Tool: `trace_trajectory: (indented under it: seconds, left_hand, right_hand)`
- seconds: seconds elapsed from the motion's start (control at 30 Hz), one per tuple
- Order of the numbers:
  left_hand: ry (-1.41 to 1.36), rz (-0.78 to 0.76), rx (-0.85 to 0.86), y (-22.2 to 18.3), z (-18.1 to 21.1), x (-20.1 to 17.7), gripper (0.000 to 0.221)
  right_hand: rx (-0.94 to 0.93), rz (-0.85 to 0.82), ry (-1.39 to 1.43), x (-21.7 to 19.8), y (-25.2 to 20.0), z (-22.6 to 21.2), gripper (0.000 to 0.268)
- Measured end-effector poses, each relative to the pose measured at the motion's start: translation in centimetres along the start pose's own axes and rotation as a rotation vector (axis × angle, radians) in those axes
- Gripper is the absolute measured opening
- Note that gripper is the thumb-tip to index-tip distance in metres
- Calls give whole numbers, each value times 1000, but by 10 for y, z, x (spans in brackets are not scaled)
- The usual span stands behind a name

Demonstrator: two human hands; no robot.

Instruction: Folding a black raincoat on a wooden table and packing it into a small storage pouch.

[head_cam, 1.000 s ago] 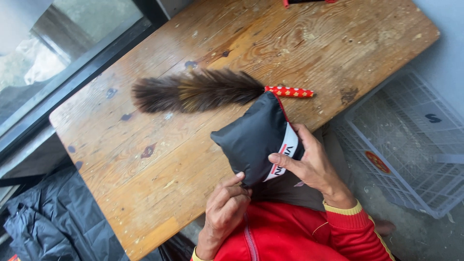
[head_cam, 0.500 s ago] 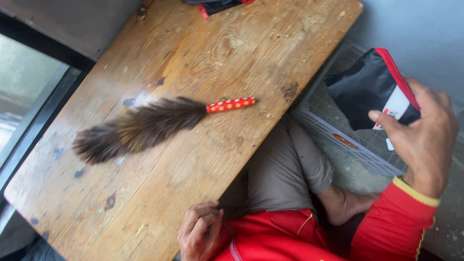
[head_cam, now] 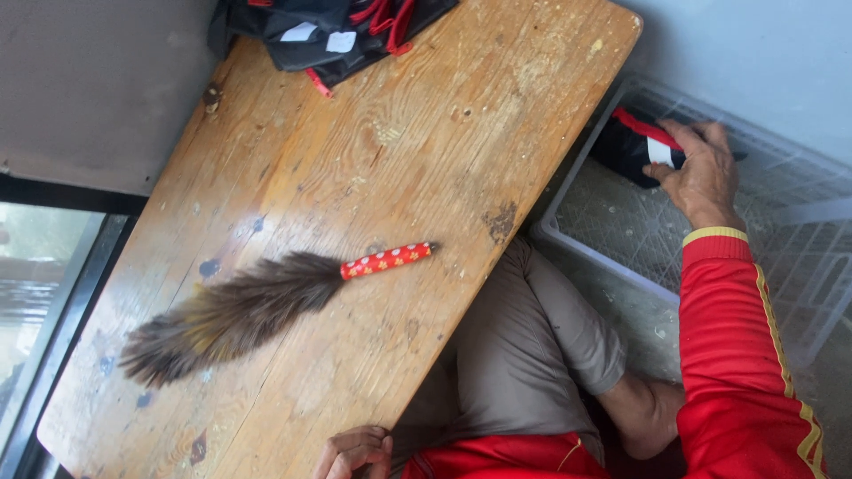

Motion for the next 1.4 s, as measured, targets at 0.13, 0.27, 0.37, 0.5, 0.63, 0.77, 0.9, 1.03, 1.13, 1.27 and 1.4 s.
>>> trace_trajectory:
  seconds: [0.13,0.27,0.37,0.5,0.63,0.77,0.9,1.03,1.13,1.27,1.4]
  left_hand:
    - [15,-69,-46,9,-7,15,21]
    - [25,-74,-38,6,-26,21,24]
    - [-98,-204,-52,-2,-43,31,35]
    - [-31,-279,-43,-15,-61,29,33]
    - [-13,-349,189,-33,-69,28,27]
    - [-10,-234,1,-50,-94,25,24]
    - [-6,-270,21,-39,-89,28,23]
    - [-2,-104,-13,-21,-61,24,35]
    - [-102,-281,127,-20,-58,32,27]
    - [-93,-33,18,6,-25,21,33]
    - [3,-53,-45,24,4,17,21]
  right_hand:
    - [-5,248,-245,-39,-11,-59,80]
    - [-56,427,-457,-43,-21,-59,86]
    - [-197,396,-386,-33,-21,-54,40]
    - [-100,325,-391,-25,-7,-46,37]
    - [-4,278,-401,-19,4,-24,40]
    - [309,85,-100,-14,3,-29,78]
    - [388,106,-7,-2,0,1,67]
    - [391,166,35,-15,0,0,66]
    - [757,403,672,-22,-16,-8,54]
    - [596,395,355,-21,-25,27,72]
    - [624,316,449,-7,-23,50,65]
Point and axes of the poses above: each hand's wrist, its own y-axis towards the middle knuckle, its own x-axis out of the palm, z = x × y, the point moved 9 cm from there along y, towards the middle knuckle, and after that the axes turned 8 degrees about y, right-handed, at the moved point
